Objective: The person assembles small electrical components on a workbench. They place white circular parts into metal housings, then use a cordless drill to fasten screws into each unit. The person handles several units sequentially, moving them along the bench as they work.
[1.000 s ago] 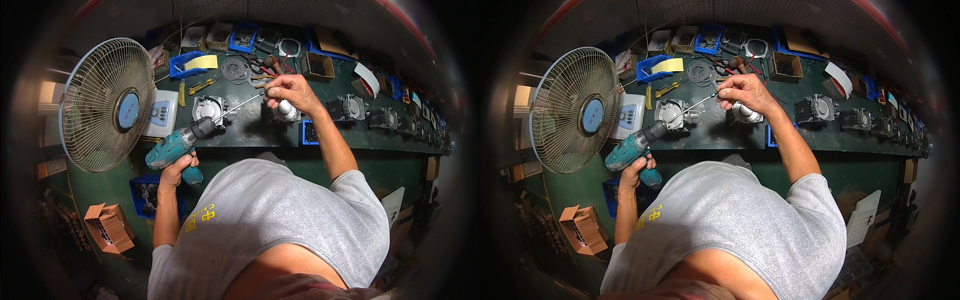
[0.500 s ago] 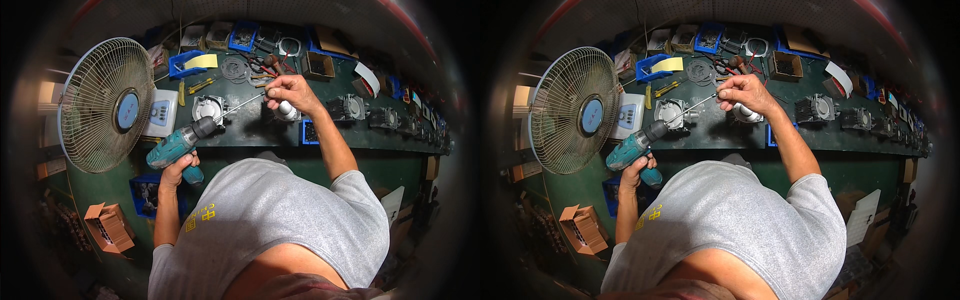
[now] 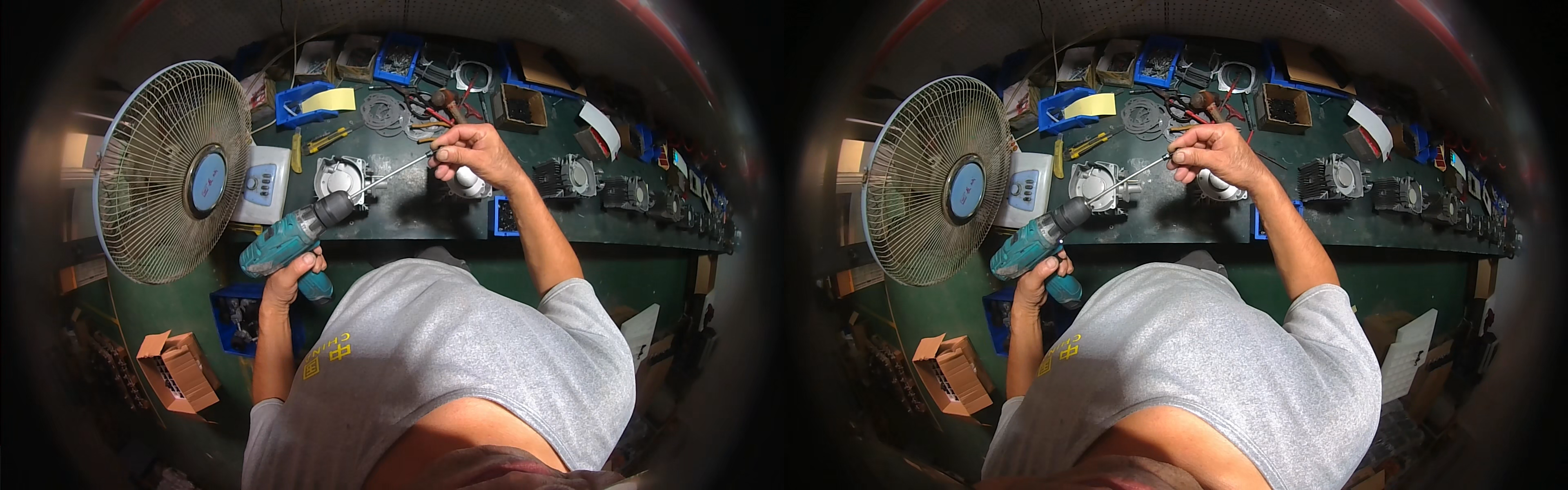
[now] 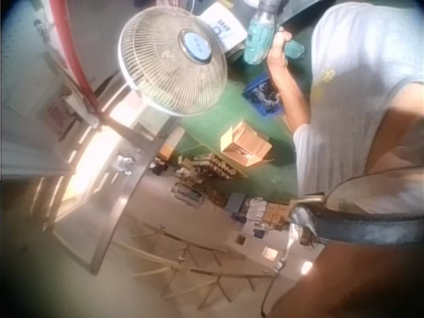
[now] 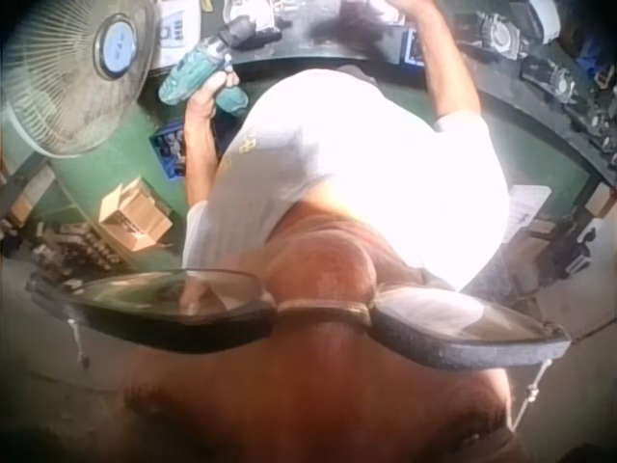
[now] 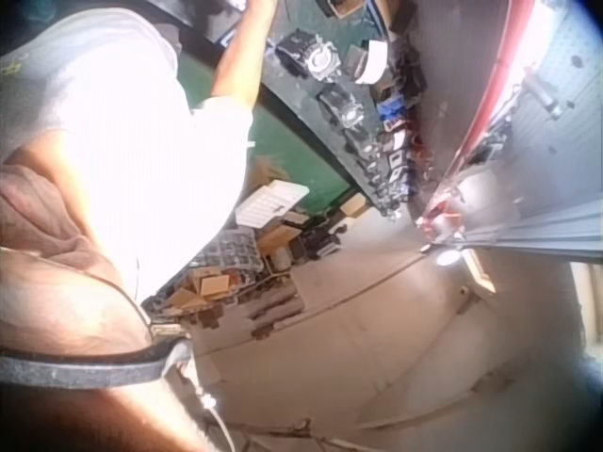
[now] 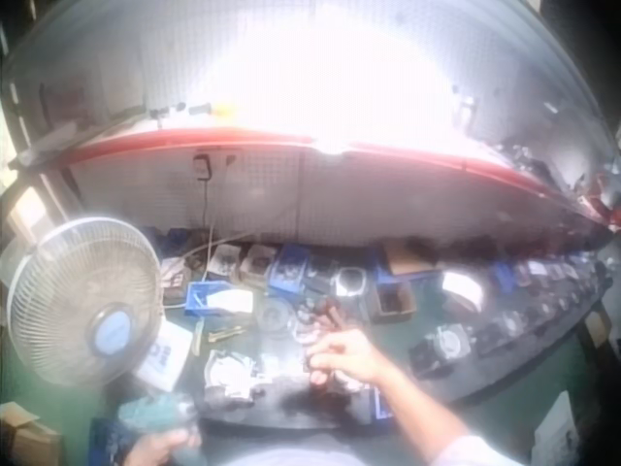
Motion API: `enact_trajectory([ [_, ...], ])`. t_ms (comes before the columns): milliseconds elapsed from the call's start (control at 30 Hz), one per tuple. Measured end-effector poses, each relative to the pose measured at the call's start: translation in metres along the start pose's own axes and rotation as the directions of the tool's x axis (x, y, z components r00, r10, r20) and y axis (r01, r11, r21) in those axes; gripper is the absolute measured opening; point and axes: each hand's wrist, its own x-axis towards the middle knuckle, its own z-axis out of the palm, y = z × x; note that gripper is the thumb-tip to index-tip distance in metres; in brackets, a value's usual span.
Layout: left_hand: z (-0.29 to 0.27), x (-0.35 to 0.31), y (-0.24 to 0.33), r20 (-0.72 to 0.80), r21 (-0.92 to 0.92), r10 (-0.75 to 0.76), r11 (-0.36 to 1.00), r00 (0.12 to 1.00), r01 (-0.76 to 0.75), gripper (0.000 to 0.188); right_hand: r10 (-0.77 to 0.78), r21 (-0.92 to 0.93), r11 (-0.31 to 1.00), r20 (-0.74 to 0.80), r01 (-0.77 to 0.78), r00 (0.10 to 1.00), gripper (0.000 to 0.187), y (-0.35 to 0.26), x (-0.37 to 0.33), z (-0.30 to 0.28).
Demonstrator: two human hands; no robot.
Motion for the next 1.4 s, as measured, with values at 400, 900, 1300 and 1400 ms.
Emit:
enact_trajectory([
  [400, 0.0007, 0.0003, 0.0009, 0.008, 0.003, 0.002, 1.0, 1.0, -0.002, 0.035, 0.009, 0.003, 1.0, 0.008, -0.01, 1.0, 0.02, -0.0002, -0.0007, 0.0019],
  [900, -0.0039, -0.0022, -0.0029, 0.055, -0.038, -0.009, 0.999, 0.998, 0.011, 0.034, 0.019, 0.02, 1.0, 0.004, -0.019, 1.0, 0.019, 0.0002, -0.0046, 0.0047],
  [1300, -0.0007, -0.0051, -0.0024, 0.042, -0.027, -0.013, 1.0, 0.999, 0.014, 0.034, 0.021, -0.001, 1.0, -0.006, -0.021, 1.0, 0.019, -0.0006, -0.0077, 0.0057],
  [1400, 0.0015, -0.0057, -0.0009, 0.04, -0.02, -0.012, 1.0, 0.999, 0.013, 0.034, 0.009, 0.009, 1.0, 0.01, -0.009, 1.0, 0.023, 0.0007, -0.008, 0.0043],
])
